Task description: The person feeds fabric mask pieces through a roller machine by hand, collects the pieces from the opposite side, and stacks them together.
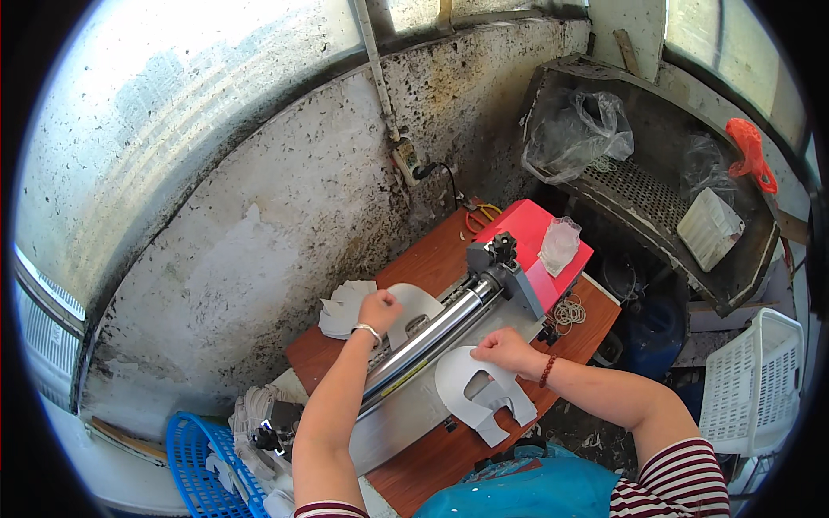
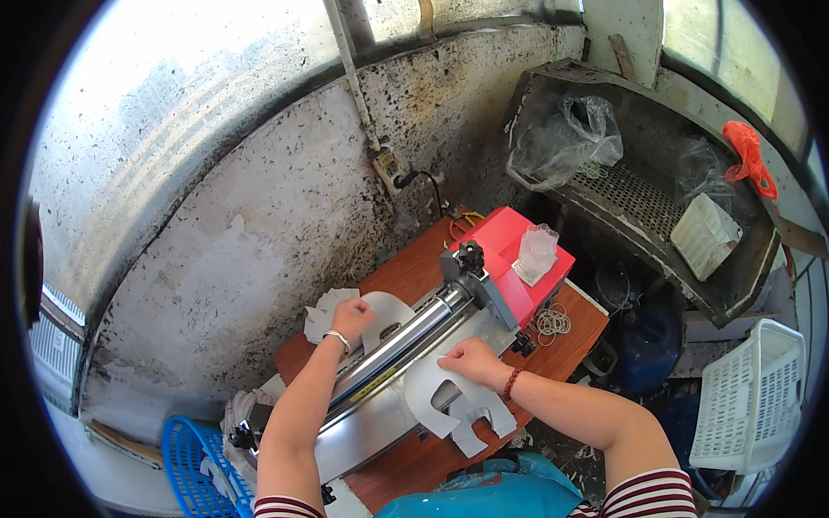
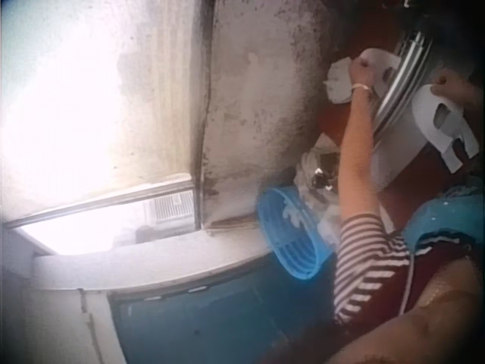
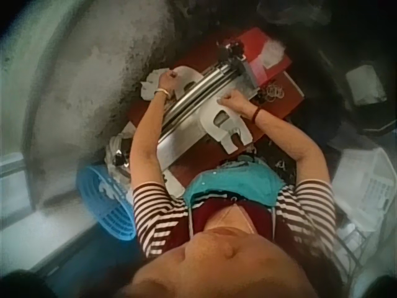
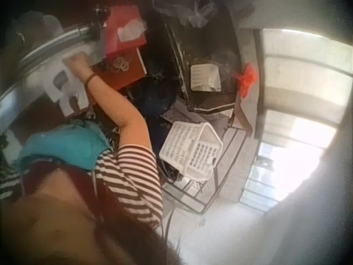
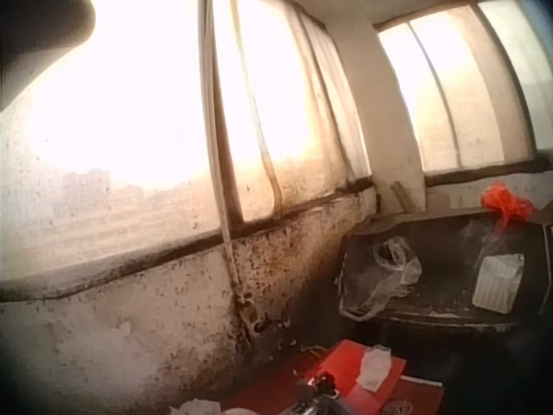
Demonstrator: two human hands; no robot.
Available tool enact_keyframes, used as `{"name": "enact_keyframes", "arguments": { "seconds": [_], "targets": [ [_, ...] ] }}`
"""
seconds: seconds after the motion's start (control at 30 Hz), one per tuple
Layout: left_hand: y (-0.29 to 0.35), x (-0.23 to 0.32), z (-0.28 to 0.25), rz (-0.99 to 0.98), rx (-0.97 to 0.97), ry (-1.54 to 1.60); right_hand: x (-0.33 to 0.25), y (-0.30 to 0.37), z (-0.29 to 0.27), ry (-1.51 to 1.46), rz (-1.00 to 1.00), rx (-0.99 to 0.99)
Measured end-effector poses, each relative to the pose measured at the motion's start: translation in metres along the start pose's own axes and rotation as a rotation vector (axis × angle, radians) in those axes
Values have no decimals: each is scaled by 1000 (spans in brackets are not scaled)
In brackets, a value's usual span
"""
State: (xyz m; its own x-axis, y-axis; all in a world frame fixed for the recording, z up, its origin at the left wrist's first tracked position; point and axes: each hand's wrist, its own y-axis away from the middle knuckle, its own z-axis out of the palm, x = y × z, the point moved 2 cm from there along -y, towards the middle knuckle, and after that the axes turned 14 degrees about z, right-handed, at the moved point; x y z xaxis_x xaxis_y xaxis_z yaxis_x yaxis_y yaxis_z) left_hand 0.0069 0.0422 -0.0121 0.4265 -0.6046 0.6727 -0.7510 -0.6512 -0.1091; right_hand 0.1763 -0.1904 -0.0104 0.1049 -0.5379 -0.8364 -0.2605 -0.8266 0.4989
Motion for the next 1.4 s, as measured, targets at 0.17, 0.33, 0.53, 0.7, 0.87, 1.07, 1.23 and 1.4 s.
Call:
{"name": "enact_keyframes", "arguments": {
  "seconds": [0.17, 0.33, 0.53, 0.7, 0.87, 1.07, 1.23, 1.4],
  "targets": [
    [2, 13, -31, 84, 572, -94, -2, 0, 5, -233, 292, -163],
    [14, 35, -13, 490, 175, -536, -16, -4, 8, -379, 322, -117],
    [10, 26, 9, -61, -427, -140, -22, 5, 3, -370, 358, -204],
    [-5, -9, 6, -31, 21, -8, -1, 39, 3, -363, 317, -255],
    [-4, -48, -32, -104, 686, 75, 52, 76, 5, -319, 222, -199],
    [-5, -71, -87, -257, 783, -310, 131, 62, -9, 53, 140, 135],
    [9, -111, -46, -199, 54, -457, 140, 54, -2, 466, -69, 318],
    [28, -139, 1, -216, -424, -534, 152, 40, 10, 725, -1, 343]
  ]
}}
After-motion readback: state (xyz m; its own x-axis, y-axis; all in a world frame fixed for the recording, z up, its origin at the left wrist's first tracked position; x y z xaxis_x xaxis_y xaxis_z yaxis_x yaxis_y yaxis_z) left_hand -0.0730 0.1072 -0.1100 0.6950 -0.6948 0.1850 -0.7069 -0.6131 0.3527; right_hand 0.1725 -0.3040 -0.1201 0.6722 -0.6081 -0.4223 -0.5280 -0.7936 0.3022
